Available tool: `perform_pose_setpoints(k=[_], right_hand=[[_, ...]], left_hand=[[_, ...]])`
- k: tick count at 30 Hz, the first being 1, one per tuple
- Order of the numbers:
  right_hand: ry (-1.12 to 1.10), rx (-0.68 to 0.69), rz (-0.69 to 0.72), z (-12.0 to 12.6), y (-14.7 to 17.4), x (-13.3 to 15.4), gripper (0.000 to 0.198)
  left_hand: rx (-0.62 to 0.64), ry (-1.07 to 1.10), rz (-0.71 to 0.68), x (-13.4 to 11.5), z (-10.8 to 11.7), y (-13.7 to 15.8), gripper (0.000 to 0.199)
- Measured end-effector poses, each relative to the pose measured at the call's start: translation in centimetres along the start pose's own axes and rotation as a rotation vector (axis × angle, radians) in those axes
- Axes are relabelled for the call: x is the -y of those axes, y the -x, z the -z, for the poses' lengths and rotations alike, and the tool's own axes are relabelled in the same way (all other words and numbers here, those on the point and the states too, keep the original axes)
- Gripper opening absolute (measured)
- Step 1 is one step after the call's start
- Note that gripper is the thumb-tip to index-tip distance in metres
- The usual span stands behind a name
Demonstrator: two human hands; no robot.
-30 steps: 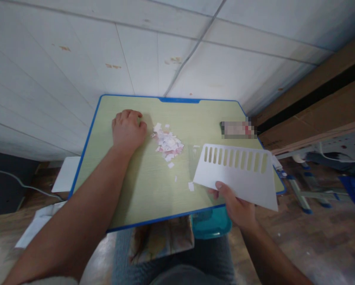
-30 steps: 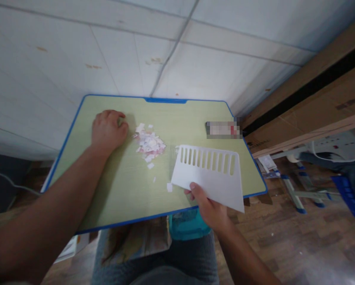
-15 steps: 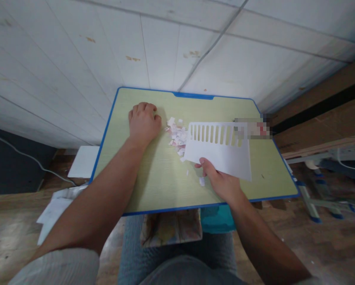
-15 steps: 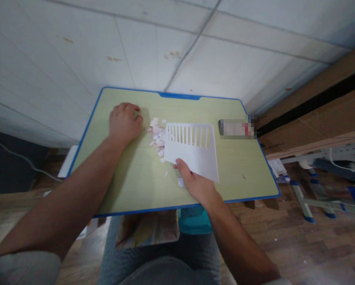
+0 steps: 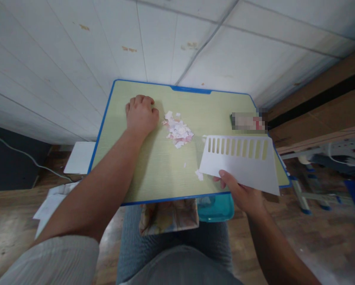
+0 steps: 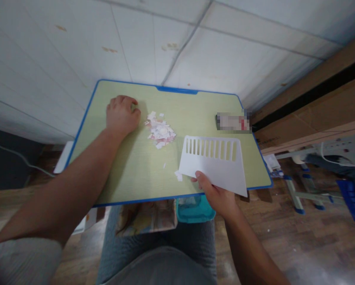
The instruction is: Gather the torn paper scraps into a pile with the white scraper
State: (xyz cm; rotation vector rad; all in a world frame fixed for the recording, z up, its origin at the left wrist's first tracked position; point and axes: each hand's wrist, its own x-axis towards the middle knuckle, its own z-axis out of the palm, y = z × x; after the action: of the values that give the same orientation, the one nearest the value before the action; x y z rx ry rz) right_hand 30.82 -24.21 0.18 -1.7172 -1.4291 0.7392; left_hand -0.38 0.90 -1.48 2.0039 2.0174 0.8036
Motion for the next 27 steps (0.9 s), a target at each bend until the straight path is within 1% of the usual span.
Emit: perform_pose_setpoints(k=[5, 8, 12, 16, 19, 23, 27], right_hand=[[-0.048, 0.015, 0.002, 0.7, 0.8, -0.9, 0.052], [-0.072, 0.083, -0.011, 1.7, 1.0, -1.4, 0.046], [-0.049, 0.152, -0.002, 3.2, 1.3, -2.0, 0.040], [-0.028, 0.126, -0.011, 4.3, 1.6, -2.2, 0.036], [-0.054, 0.077, -0.028, 4.6, 1.6, -1.9, 0.038], [-0.092, 0.062, -0.048, 4.6, 1.3, -1.5, 0.048], [-0.153, 0.017, -0.079, 4.1, 1.0, -1.3, 0.047]], left_hand=[[0.011, 0.001, 0.006, -0.3, 0.4, 0.0, 0.048], [0.009, 0.011, 0.004, -0.5, 0.4, 0.1, 0.044], [-0.032, 0.018, 0.012, -0.4, 0.2, 0.0, 0.038], [-0.034, 0.009, 0.011, -0.6, 0.1, 0.0, 0.045], [-0.014, -0.050, 0.001, -1.0, 0.6, 0.1, 0.042], [0.036, -0.145, -0.009, -1.5, 1.3, 0.2, 0.047], [0.044, -0.160, -0.016, -1.7, 1.4, 0.3, 0.049]])
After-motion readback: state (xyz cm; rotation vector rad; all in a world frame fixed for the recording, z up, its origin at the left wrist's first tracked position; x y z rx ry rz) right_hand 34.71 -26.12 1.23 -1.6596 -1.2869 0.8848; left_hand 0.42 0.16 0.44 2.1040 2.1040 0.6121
